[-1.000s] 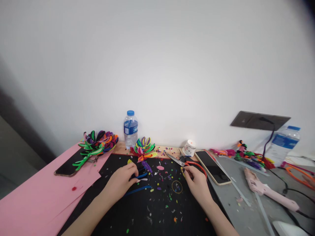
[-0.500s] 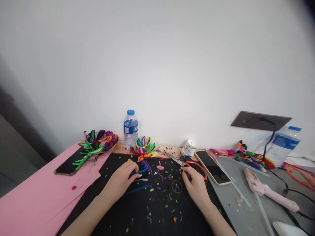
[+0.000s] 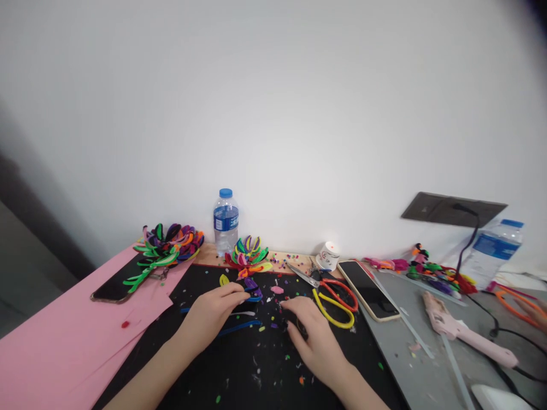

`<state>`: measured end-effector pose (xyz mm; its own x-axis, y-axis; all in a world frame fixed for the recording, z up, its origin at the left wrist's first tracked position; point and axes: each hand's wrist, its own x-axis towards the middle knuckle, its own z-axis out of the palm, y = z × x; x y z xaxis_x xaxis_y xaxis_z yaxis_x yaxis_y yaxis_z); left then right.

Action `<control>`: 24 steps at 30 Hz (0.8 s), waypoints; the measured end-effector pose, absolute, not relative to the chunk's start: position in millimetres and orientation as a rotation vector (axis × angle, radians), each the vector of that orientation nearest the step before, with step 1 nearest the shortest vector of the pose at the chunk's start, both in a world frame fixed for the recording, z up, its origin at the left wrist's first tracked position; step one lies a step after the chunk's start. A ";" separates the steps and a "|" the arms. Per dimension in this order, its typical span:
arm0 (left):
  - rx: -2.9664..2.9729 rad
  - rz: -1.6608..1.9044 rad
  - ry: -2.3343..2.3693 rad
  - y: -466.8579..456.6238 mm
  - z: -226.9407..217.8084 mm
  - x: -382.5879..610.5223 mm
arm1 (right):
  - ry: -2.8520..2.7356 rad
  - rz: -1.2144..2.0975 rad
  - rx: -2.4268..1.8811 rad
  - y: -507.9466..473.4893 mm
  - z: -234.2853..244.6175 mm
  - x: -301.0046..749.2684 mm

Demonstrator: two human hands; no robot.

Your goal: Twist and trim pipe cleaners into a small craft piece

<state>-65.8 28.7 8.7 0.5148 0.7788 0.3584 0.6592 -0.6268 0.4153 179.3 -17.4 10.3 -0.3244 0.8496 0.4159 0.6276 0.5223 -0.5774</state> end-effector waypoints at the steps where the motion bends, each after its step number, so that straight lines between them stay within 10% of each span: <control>1: 2.565 0.767 1.195 26.4 8.9 -64.1 | -2.055 0.470 -1.186 -19.4 10.0 174.6; 11: 2.732 0.497 0.834 -1.1 8.5 -30.8 | -1.245 1.337 -1.096 -21.7 -8.1 153.5; 24: 2.252 0.594 0.798 -5.4 17.8 -25.0 | -1.152 1.364 -1.150 -14.2 -3.6 168.5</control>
<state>-25.0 -5.4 17.8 0.7097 0.6788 0.1884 0.3758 -0.5910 0.7137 168.5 -14.2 -3.6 -0.0779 0.9946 -0.0688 -0.0985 -0.0764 -0.9922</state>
